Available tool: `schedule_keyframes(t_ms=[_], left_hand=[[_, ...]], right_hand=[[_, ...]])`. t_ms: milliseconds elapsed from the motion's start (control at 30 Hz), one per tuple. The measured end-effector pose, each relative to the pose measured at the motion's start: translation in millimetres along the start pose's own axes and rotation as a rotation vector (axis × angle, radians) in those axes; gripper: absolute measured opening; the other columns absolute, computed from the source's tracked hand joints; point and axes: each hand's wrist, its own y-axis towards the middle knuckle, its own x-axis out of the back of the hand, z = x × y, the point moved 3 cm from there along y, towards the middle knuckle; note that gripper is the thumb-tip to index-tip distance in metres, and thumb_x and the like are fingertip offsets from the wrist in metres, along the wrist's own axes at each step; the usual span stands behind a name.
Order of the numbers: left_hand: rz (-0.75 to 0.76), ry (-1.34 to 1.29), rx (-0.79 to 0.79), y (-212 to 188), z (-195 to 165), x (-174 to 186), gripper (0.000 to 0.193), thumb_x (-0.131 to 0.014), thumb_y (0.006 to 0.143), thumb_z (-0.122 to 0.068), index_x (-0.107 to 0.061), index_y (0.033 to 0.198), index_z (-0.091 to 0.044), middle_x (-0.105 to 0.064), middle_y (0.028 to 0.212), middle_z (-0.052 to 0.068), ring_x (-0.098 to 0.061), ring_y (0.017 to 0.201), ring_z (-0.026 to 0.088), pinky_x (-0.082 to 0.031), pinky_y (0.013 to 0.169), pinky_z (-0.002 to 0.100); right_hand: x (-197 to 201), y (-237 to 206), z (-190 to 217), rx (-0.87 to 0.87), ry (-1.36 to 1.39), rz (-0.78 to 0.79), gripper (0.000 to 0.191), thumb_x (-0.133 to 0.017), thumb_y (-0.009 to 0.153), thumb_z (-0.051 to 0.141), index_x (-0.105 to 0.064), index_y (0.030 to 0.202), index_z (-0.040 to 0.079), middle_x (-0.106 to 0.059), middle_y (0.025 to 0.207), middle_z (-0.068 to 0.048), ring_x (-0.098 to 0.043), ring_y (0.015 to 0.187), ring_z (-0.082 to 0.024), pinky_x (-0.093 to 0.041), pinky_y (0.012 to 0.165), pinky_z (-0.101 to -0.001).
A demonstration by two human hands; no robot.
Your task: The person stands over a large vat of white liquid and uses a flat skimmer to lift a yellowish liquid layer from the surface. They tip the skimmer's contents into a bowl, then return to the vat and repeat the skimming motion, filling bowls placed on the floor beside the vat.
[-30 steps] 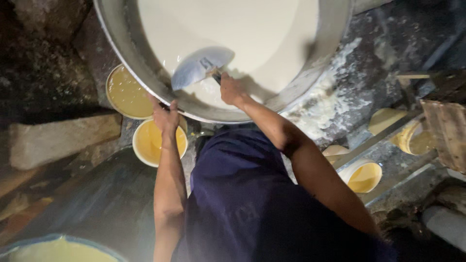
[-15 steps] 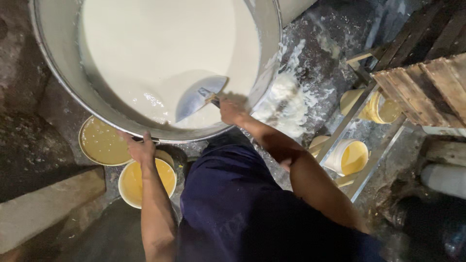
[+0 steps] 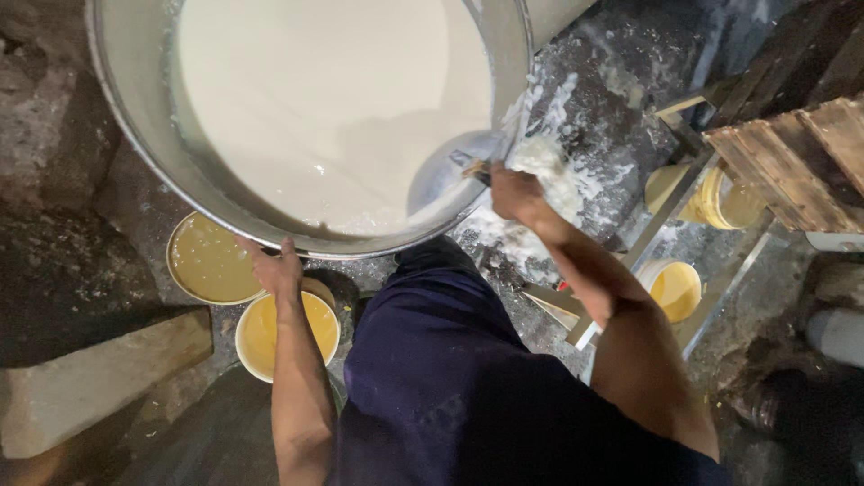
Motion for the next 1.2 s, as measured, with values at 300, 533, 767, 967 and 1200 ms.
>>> schedule_keyframes(t_ms=[300, 533, 767, 967, 1200], left_hand=[[0.028, -0.032, 0.036, -0.2, 6.4, -2.8, 0.102, -0.079, 0.088, -0.028, -0.016, 0.165, -0.007, -0.059, 0.14, 0.033, -0.059, 0.126, 0.05, -0.044, 0.109, 0.049], [-0.083, -0.013, -0.133, -2.1, 4.5, 2.3, 0.1, -0.083, 0.088, -0.024, -0.019, 0.162, -0.003, -0.052, 0.146, 0.036, -0.057, 0.127, 0.05, -0.045, 0.106, 0.049], [0.038, -0.13, 0.119, -5.0, -5.8, 12.9, 0.103, -0.077, 0.086, -0.022, -0.013, 0.165, -0.008, -0.07, 0.122, 0.025, -0.073, 0.102, 0.037, -0.054, 0.094, 0.044], [0.034, -0.243, 0.075, -7.6, -3.7, 15.8, 0.101, -0.075, 0.087, -0.015, -0.011, 0.165, -0.008, -0.073, 0.116, 0.022, -0.076, 0.091, 0.03, -0.058, 0.085, 0.039], [0.085, -0.238, 0.2, -11.3, 0.4, 14.1, 0.095, -0.073, 0.092, -0.015, -0.012, 0.166, -0.01, -0.076, 0.106, 0.017, -0.076, 0.081, 0.025, -0.058, 0.077, 0.035]], right_hand=[[76.8, -12.3, -26.5, 0.098, -0.063, 0.014, 0.037, -0.047, 0.094, 0.012, -0.053, 0.128, -0.002, -0.072, 0.095, -0.027, -0.073, 0.085, -0.043, -0.056, 0.081, -0.0567], [105.7, 22.7, 16.2, 0.35, 0.716, -0.045, 0.041, -0.068, 0.087, 0.008, -0.064, 0.128, 0.004, -0.06, 0.074, -0.016, -0.061, 0.06, -0.024, -0.051, 0.055, -0.0429], [71.4, 123.7, 171.6, 0.325, 1.64, -0.224, 0.028, -0.068, 0.088, -0.003, -0.044, 0.096, 0.01, -0.051, 0.069, -0.002, -0.054, 0.046, -0.014, -0.045, 0.039, -0.0337], [113.4, 179.1, 261.6, 0.32, 1.071, -0.792, 0.031, -0.075, 0.086, 0.008, -0.049, 0.1, 0.001, -0.067, 0.078, -0.017, -0.07, 0.069, -0.032, -0.057, 0.064, -0.0466], [129.9, 231.7, 313.7, 0.199, 0.974, -0.421, 0.037, -0.07, 0.086, 0.013, -0.047, 0.111, -0.002, -0.072, 0.089, -0.023, -0.075, 0.081, -0.039, -0.06, 0.07, -0.0465]])
